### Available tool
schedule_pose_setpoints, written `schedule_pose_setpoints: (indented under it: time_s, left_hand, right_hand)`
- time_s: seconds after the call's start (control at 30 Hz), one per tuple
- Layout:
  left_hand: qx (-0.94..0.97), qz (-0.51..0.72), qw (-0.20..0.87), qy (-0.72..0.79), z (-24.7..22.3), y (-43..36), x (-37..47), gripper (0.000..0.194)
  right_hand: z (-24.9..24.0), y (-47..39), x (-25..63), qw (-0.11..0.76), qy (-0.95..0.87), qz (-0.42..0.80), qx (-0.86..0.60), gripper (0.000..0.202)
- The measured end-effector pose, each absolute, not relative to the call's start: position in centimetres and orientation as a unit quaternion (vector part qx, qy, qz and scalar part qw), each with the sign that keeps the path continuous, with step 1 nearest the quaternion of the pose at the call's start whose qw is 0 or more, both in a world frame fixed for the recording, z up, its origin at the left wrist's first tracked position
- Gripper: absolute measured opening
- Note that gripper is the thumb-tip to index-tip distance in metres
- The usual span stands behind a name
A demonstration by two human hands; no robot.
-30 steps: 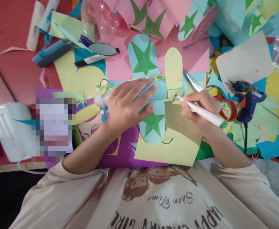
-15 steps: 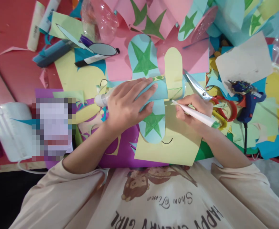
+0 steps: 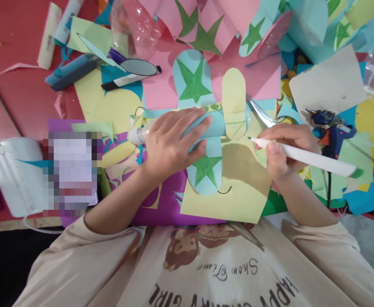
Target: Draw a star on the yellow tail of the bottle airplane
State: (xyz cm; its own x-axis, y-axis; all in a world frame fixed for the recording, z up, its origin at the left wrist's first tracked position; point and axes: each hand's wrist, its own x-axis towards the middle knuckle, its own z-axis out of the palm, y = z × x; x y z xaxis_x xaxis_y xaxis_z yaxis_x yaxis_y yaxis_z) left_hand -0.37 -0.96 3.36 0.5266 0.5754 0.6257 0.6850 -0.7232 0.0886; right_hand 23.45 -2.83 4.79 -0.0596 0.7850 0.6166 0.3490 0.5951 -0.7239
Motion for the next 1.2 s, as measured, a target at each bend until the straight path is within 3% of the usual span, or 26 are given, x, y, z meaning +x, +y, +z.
schedule_pose_setpoints:
  time_s: [0.33,0.87,1.2]
  left_hand:
    - [-0.861,-0.337,0.058,-0.376,3.6,-1.5,0.0,0.032]
    - [-0.865,-0.338,0.107,-0.354,3.5,-1.2,0.0,0.027]
    - [-0.852,-0.338,-0.057,-0.397,2.7,-1.5,-0.5,0.031]
  right_hand:
    - [6.1,-2.5,22.4,0.455,-0.711,0.229,-0.485,0.006]
    - [6.0,-2.1,22.5,0.418,-0.724,0.224,-0.501,0.011]
    - [5.9,-2.3,22.7,0.416,-0.737,0.234,-0.478,0.005]
